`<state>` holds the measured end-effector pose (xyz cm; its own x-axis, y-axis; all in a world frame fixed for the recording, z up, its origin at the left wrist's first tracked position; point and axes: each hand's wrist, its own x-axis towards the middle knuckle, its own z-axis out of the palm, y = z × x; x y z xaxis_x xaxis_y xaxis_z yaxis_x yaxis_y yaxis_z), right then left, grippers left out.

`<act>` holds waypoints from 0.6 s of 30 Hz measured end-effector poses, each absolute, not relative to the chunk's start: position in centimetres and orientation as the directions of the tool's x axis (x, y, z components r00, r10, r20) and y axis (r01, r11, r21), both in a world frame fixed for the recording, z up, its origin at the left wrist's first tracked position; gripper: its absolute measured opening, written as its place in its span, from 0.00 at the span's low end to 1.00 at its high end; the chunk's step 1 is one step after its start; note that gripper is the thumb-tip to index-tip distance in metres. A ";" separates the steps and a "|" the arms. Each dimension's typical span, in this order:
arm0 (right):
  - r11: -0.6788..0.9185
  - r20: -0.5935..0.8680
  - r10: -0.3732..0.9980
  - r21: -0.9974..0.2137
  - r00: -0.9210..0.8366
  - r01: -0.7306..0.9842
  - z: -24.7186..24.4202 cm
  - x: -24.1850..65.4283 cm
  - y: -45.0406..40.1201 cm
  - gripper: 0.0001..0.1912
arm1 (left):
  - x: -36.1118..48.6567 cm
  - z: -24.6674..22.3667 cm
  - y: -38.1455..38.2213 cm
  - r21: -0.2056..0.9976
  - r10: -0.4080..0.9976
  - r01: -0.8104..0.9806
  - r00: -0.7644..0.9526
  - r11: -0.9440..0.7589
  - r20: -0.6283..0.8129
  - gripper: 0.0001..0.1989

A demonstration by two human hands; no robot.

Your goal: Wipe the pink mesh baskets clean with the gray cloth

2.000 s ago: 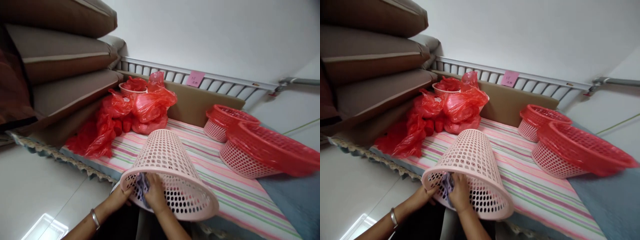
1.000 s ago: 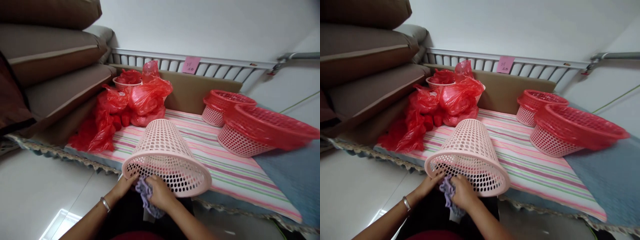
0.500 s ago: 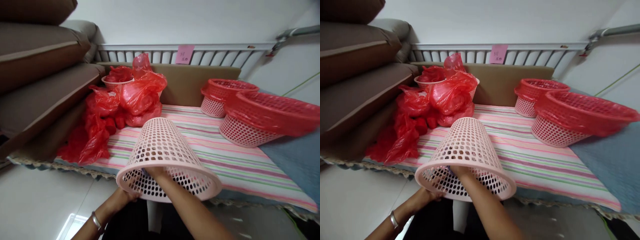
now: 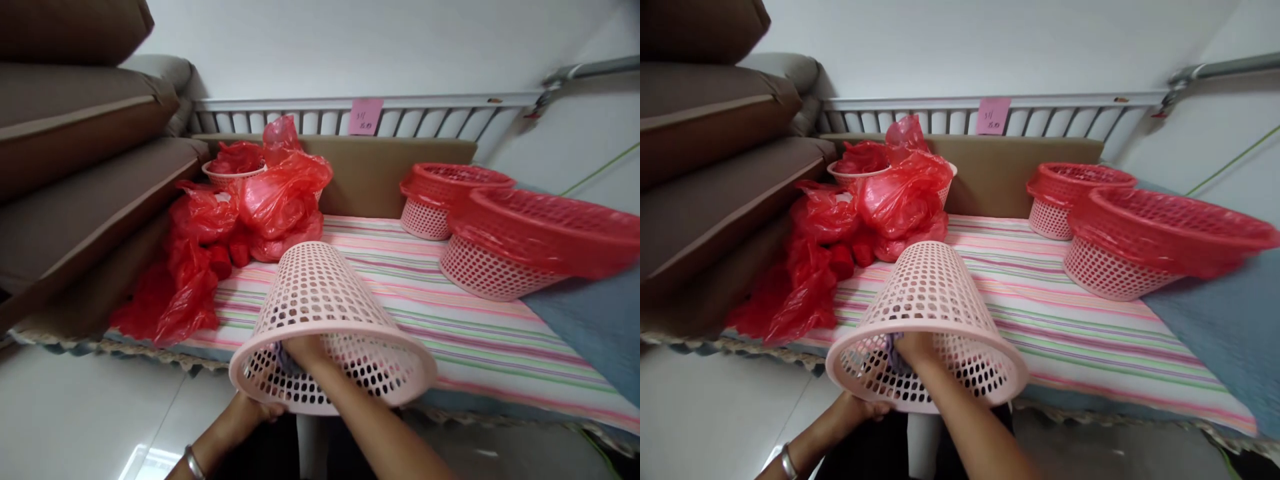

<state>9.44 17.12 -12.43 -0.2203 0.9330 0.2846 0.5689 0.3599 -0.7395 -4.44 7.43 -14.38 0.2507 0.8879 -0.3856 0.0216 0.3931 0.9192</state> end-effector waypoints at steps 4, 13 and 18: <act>0.402 0.210 0.906 -0.705 -0.369 0.585 -12.3 10.6 12.1 0.19 | -4.3 -12.5 7.5 0.958 0.919 0.008 0.281 0.287 -0.277 0.33; 0.456 0.189 0.872 -0.648 -0.451 0.610 -11.9 11.6 7.9 0.15 | -6.2 -10.5 5.6 0.828 0.832 -0.246 0.397 0.504 -0.388 0.27; 0.496 0.159 0.850 -0.563 -0.502 0.661 -12.2 12.2 6.8 0.16 | -5.4 -10.5 5.0 0.872 0.909 -0.260 0.166 0.414 -0.382 0.37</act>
<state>12.19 6.83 -12.19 -0.5023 0.8499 0.1591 0.6608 0.4959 -0.5634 -5.45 5.01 -10.53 0.1655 0.9091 -0.3822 -0.2599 0.4141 0.8724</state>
